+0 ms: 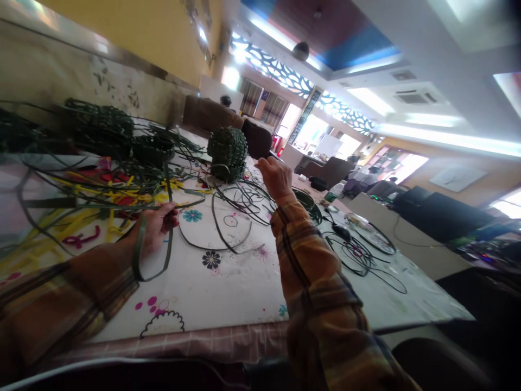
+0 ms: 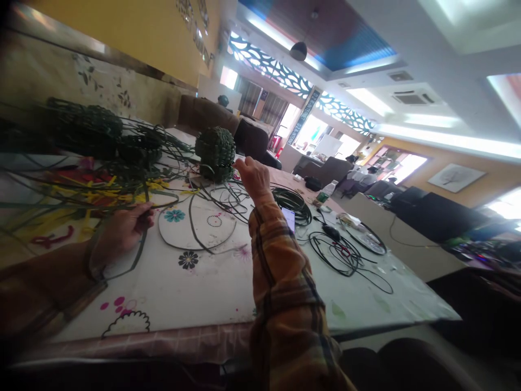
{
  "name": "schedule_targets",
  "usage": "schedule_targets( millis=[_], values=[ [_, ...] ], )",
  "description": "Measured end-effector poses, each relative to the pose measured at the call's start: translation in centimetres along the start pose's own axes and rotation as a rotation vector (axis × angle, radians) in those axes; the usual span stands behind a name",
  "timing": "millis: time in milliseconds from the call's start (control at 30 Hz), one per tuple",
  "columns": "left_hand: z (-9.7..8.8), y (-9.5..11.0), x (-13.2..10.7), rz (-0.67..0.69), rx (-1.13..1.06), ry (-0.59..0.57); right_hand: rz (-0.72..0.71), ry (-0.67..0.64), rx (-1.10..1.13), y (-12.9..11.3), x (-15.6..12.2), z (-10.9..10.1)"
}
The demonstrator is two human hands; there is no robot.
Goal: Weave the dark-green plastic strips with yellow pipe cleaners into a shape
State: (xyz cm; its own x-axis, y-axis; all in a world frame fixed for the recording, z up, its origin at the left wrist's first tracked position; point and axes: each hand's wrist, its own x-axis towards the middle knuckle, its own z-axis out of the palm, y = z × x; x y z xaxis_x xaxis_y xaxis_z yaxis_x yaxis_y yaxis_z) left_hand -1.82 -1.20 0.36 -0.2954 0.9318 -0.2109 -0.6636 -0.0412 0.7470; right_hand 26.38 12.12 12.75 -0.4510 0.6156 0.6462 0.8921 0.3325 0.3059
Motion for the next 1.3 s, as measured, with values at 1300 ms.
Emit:
schedule_targets(
  millis=[1300],
  values=[
    [-0.4, -0.7, 0.7, -0.112, 0.006, -0.104, 0.330, 0.215, 0.648, -12.2, -10.9, -6.7]
  ],
)
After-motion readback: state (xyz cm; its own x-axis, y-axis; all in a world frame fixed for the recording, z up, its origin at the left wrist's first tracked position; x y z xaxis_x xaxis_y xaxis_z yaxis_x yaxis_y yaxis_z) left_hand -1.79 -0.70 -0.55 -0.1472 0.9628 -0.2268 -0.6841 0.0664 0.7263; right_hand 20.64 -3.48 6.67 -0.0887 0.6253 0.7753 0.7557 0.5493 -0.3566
